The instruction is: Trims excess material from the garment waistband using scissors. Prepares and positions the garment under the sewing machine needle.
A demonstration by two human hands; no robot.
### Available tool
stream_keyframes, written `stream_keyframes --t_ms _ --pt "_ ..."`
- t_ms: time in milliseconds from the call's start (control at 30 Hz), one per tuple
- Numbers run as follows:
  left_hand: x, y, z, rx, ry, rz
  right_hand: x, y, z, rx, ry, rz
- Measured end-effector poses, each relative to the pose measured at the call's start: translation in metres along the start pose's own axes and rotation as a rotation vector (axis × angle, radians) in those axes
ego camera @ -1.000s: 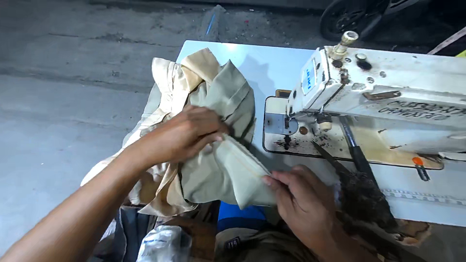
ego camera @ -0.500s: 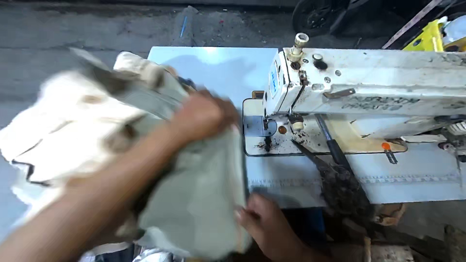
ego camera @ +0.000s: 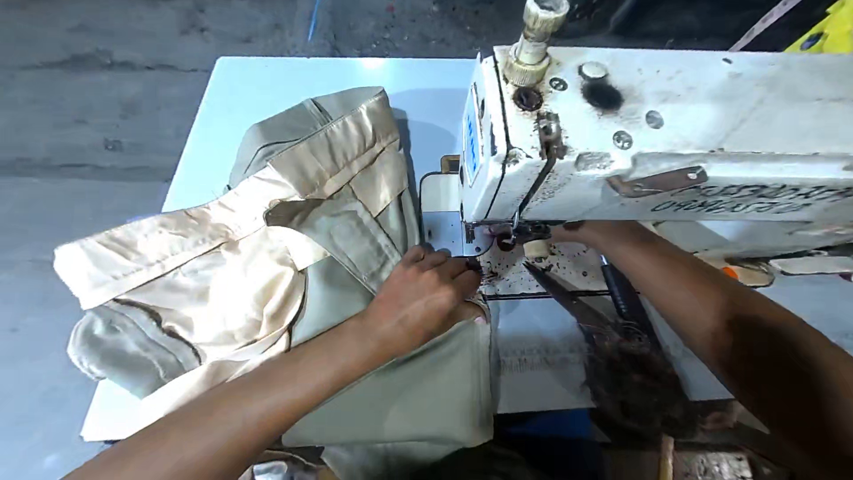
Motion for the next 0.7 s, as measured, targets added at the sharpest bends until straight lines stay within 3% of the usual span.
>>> stream_keyframes --t_ms 67,133,167,267,333,400,467,533,700 --pt "0.003 0.002 0.001 -0.007 -0.021 0.018 0.006 0.002 0.002 0.018 -0.003 0.003" --pt "0.000 0.001 0.001 -0.036 -0.029 -0.026 0.012 0.015 0.009 0.210 0.067 0.023" --pt "-0.002 -0.002 0.002 -0.052 -0.042 -0.070 0.009 0.031 0.013 0.215 -0.026 0.066" --pt "-0.009 -0.010 0.004 -0.100 -0.105 -0.209 0.009 0.054 0.044 -0.056 -0.425 0.154" --pt "-0.013 -0.010 0.006 -0.112 -0.124 -0.227 -0.004 0.033 0.055 -0.258 -0.379 0.244" --pt "-0.011 -0.009 0.005 -0.118 -0.129 -0.163 -0.002 0.021 0.070 -0.342 -0.360 0.214" --pt "-0.006 -0.005 0.006 -0.127 -0.154 -0.083 0.019 0.045 0.093 -0.319 -0.566 0.046" --pt "-0.002 -0.001 0.005 -0.110 -0.197 0.025 0.031 0.075 0.105 -0.238 -0.692 0.043" --pt "0.005 -0.008 0.008 0.134 -0.291 0.207 0.026 0.087 0.104 -0.224 -0.655 0.151"
Point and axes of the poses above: each hand's wrist, its own z-axis away from the middle knuckle, its own y-axis out of the palm, x = y × z, the point moved 6 cm from there along -z, towards the middle knuckle, and after that the axes turned 8 degrees about -z, right-handed, at the moved point
